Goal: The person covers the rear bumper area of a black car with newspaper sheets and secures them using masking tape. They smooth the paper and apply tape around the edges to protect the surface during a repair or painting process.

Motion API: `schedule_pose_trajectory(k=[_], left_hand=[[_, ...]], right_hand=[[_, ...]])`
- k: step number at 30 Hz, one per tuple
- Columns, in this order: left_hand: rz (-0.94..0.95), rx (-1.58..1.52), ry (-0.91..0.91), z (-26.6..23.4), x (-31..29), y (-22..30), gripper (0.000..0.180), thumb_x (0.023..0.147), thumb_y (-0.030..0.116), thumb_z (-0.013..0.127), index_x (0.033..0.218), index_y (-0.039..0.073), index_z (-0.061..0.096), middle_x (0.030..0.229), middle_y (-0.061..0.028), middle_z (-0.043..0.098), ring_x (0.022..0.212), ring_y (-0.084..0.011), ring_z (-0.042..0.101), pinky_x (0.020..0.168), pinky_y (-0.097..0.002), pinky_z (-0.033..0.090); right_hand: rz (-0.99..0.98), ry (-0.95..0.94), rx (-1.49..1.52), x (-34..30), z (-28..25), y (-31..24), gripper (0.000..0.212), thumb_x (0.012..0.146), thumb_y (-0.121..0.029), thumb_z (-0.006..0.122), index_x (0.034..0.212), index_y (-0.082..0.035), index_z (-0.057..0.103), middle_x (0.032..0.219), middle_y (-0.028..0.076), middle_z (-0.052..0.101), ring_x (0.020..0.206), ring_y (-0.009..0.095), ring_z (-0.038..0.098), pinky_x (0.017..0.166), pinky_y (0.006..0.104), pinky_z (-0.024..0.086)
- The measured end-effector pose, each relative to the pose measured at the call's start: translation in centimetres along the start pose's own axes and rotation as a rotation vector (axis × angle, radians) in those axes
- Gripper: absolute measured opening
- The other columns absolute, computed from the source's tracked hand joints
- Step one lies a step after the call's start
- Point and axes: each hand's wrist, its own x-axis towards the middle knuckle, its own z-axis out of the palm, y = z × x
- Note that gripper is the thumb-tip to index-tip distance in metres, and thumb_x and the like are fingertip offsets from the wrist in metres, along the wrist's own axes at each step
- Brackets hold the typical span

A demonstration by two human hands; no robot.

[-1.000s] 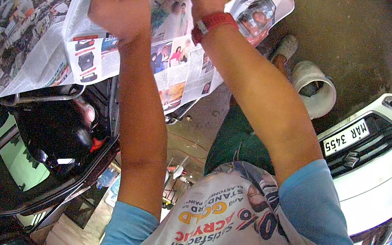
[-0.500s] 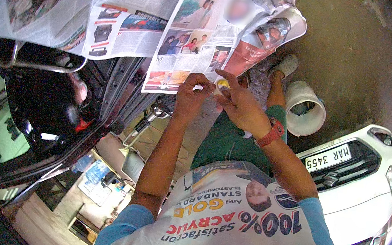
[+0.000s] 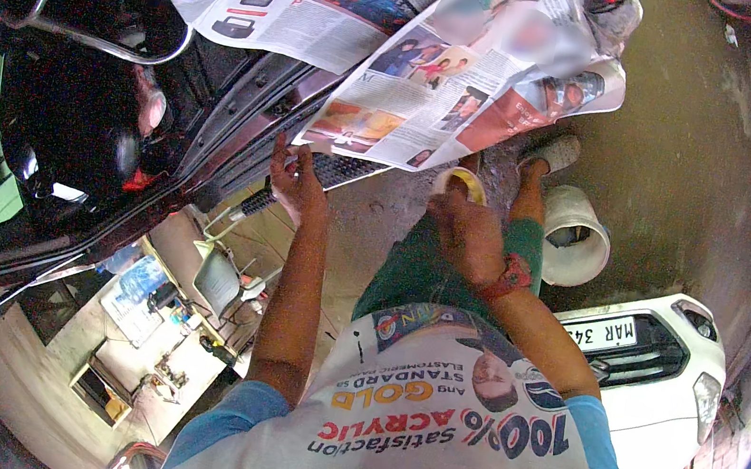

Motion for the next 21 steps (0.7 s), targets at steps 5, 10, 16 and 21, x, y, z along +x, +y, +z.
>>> schedule_pose_trajectory(k=[5,10,16,21], left_hand=[[0.005,0.014,-0.134,0.5,3.3,-5.6,0.051,0.095,0.020,0.091,0.131,-0.002,0.061,0.145,-0.0222,0.068,0.132,-0.0322,0.066,0.112,-0.0452,0.053],[0.080,0.078,-0.059,4.5,7.8,-7.4,0.060,0.090,0.031,0.096,0.128,-0.003,0.065,0.122,-0.0189,0.073,0.113,-0.0327,0.071,0.102,-0.0464,0.056],[0.235,0.190,0.120,9.5,14.6,-6.5,0.049,0.087,0.032,0.096,0.112,0.000,0.068,0.103,-0.0171,0.075,0.096,-0.0352,0.075,0.086,-0.0464,0.059],[0.314,0.207,0.166,10.5,17.5,-8.8,0.039,0.089,0.029,0.095,0.105,0.005,0.068,0.098,-0.0120,0.077,0.094,-0.0327,0.077,0.084,-0.0478,0.060]], right_hand=[[0.097,0.108,-0.145,-0.8,-0.9,3.8,0.025,0.109,-0.023,0.066,0.123,-0.004,0.073,0.101,0.025,0.080,0.092,0.048,0.077,0.082,0.0590,0.062],[0.163,0.184,-0.113,-1.7,-1.8,7.7,0.016,0.111,-0.014,0.061,0.121,-0.004,0.069,0.104,0.026,0.077,0.098,0.052,0.074,0.083,0.0578,0.058],[0.100,0.233,-0.121,-1.5,-2.6,8.3,0.018,0.112,-0.016,0.060,0.125,-0.006,0.066,0.100,0.026,0.077,0.090,0.049,0.076,0.074,0.0548,0.057],[0.100,0.244,-0.223,-2.0,-1.3,9.5,0.022,0.112,-0.016,0.062,0.131,-0.006,0.064,0.096,0.025,0.076,0.086,0.045,0.077,0.071,0.0534,0.057]])
